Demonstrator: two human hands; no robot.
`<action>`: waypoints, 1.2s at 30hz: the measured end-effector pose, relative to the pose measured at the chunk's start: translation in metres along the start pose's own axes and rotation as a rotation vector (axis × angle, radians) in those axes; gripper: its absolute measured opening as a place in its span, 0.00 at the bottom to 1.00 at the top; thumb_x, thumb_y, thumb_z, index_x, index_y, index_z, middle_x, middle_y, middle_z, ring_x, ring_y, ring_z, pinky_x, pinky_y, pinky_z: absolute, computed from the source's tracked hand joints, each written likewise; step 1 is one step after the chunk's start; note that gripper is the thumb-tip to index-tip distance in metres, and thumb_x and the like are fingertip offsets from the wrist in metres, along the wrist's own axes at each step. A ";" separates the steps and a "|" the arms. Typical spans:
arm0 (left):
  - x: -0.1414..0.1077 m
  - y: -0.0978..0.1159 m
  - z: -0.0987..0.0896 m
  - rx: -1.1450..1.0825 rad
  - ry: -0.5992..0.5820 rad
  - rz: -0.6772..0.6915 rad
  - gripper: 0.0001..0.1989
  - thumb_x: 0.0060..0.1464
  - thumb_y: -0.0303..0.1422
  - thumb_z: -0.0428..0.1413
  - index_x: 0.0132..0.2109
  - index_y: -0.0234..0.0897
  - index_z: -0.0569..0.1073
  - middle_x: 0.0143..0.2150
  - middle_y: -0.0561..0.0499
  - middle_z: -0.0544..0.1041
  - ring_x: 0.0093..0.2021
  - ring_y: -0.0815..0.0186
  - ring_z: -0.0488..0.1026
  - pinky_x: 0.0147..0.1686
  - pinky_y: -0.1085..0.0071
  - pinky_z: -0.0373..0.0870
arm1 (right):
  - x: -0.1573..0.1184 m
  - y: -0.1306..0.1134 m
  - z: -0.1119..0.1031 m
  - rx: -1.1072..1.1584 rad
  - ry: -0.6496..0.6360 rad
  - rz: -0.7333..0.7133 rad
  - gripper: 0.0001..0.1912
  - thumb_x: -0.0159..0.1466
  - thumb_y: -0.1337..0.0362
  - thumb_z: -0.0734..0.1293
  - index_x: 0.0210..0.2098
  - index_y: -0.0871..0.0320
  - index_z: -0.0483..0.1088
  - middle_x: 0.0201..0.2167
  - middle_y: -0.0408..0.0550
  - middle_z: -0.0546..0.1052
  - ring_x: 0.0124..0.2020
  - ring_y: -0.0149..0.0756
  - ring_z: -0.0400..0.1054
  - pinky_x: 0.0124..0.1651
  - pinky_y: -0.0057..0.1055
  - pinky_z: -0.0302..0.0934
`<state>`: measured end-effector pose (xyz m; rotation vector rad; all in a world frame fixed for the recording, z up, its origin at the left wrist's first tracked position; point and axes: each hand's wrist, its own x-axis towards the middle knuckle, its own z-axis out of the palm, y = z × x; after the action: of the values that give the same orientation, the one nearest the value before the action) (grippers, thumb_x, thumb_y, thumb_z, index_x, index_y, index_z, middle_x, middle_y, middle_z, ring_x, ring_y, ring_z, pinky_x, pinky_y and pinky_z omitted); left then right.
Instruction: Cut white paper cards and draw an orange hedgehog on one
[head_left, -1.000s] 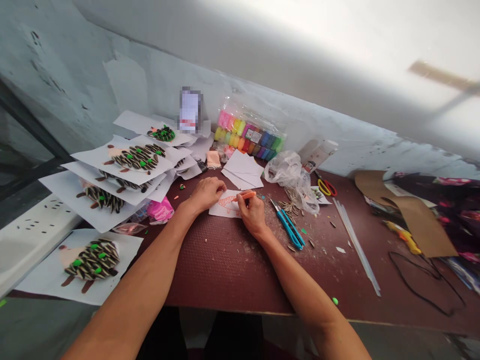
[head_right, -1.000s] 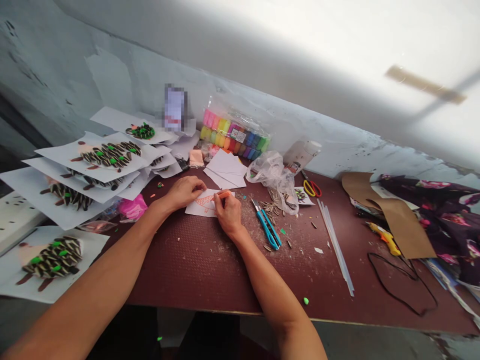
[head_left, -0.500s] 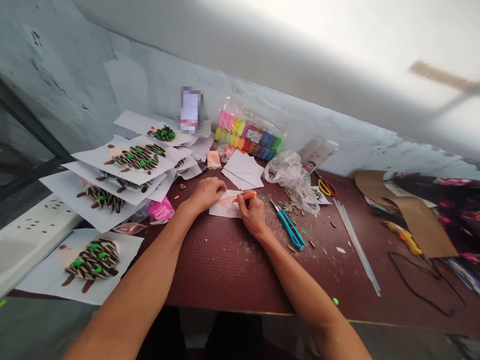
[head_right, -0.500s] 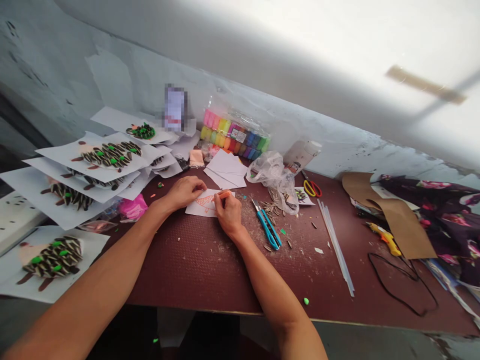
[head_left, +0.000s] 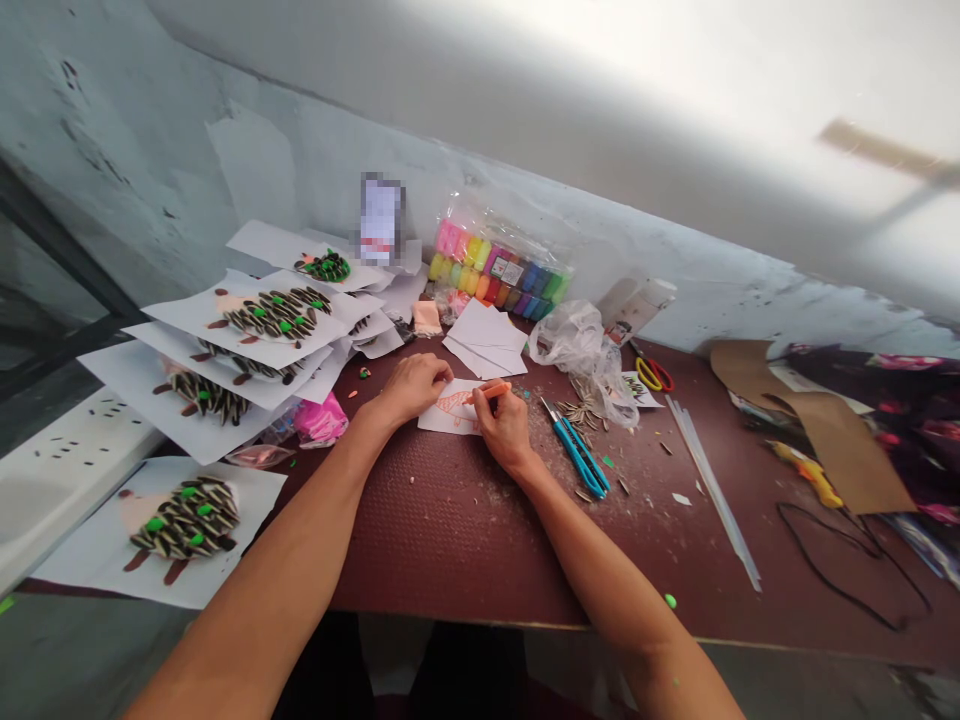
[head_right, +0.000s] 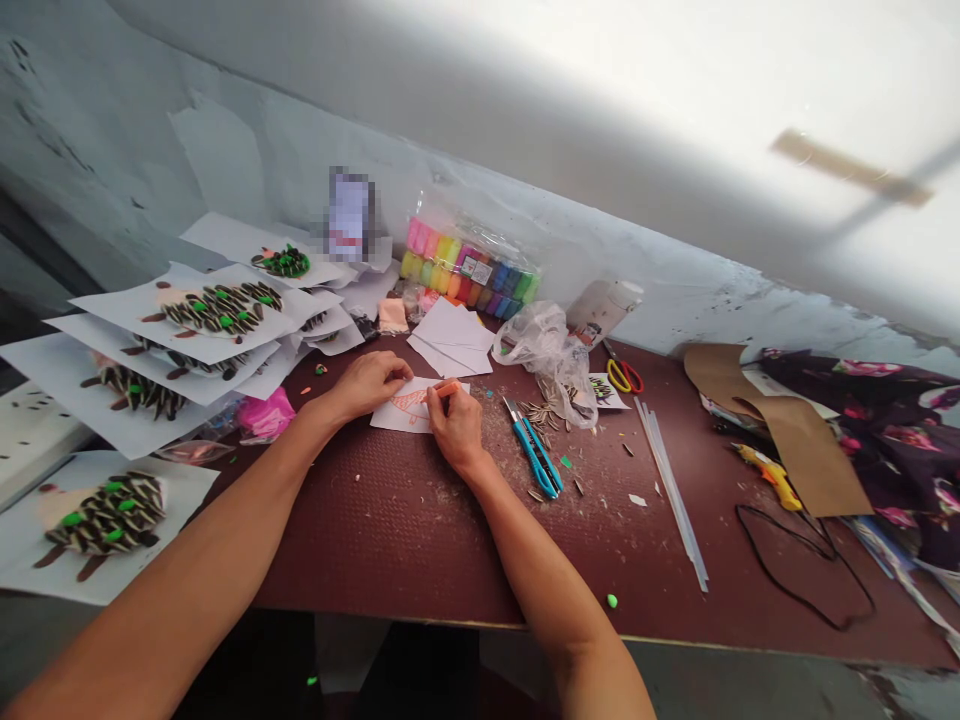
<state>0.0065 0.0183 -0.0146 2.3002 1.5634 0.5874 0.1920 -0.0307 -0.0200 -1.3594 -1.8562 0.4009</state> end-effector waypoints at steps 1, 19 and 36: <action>0.000 0.000 0.000 0.000 -0.002 -0.002 0.14 0.54 0.26 0.53 0.41 0.38 0.82 0.40 0.46 0.82 0.42 0.60 0.77 0.45 0.67 0.72 | 0.000 0.000 0.000 -0.005 0.001 0.001 0.13 0.69 0.57 0.60 0.31 0.55 0.69 0.29 0.47 0.78 0.29 0.35 0.71 0.38 0.30 0.63; 0.000 0.000 -0.002 0.004 -0.016 -0.003 0.14 0.55 0.26 0.52 0.42 0.38 0.82 0.41 0.46 0.82 0.42 0.59 0.77 0.45 0.67 0.71 | -0.001 0.001 0.001 -0.006 0.025 0.000 0.13 0.69 0.56 0.60 0.31 0.54 0.68 0.25 0.45 0.76 0.26 0.35 0.70 0.34 0.30 0.61; 0.000 0.000 0.000 -0.014 -0.004 -0.003 0.14 0.55 0.26 0.53 0.41 0.38 0.82 0.41 0.45 0.81 0.42 0.59 0.77 0.46 0.66 0.72 | -0.001 0.000 -0.001 0.023 0.000 -0.002 0.14 0.69 0.56 0.60 0.31 0.55 0.70 0.26 0.46 0.77 0.27 0.35 0.71 0.35 0.30 0.62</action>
<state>0.0063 0.0187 -0.0150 2.2871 1.5558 0.5901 0.1923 -0.0318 -0.0198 -1.3422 -1.8480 0.4196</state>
